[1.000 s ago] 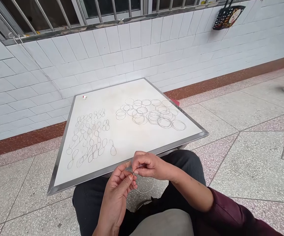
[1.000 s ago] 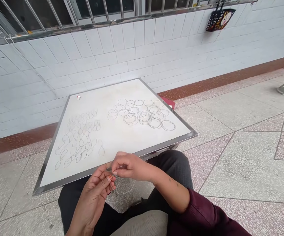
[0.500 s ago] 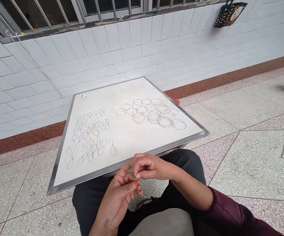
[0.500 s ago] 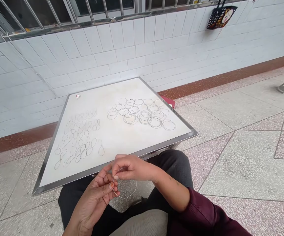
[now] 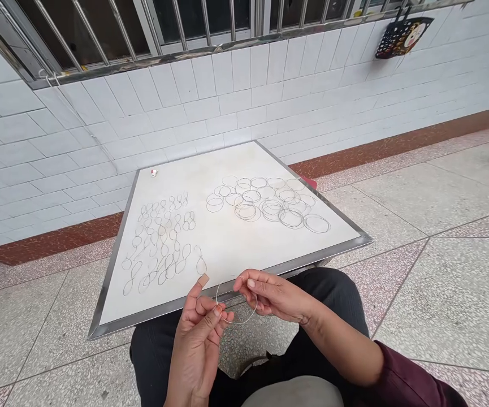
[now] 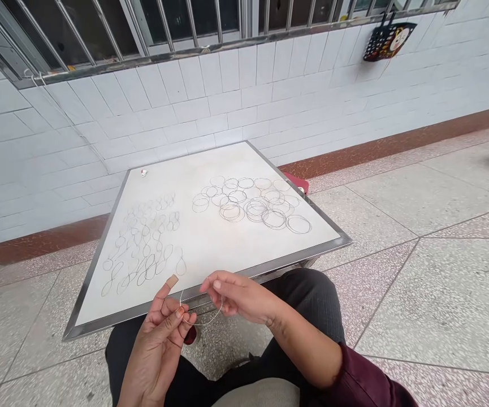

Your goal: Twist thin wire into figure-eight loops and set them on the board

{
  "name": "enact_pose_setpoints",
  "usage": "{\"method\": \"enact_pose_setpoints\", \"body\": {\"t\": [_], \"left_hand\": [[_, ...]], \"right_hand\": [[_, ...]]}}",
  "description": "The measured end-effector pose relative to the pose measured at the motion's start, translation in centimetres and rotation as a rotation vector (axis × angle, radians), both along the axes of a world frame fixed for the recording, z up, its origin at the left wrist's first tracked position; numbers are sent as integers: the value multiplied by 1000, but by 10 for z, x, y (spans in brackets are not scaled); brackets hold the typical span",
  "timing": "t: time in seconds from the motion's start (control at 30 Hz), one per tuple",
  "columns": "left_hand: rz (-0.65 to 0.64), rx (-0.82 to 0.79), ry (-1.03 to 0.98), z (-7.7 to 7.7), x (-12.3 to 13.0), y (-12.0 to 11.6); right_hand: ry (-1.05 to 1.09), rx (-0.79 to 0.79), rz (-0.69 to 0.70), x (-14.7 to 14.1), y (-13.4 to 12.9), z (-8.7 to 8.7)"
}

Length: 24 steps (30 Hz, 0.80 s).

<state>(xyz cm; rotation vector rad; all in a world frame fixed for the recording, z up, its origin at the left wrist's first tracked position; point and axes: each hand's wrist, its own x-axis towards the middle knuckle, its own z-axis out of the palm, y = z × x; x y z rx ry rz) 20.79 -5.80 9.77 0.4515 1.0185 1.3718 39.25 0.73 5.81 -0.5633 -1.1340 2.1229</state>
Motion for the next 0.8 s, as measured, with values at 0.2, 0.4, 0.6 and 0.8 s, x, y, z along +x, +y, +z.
{"method": "enact_pose_setpoints", "body": {"t": [0.2,0.4,0.6,0.8], "left_hand": [[63,0,94,8,-2,-2],[141,21,154,11,-2,-2],[199,53,221,10,-5,-1],[190,76,301,8,-5,-4]], "right_hand": [[144,-164,-31,-8,-3,-7],[159,-196,-68,-22,-11,-12],[231,-177,-3,-30,-17,-18],[185,-107,-80,-32,-16,-16]]}}
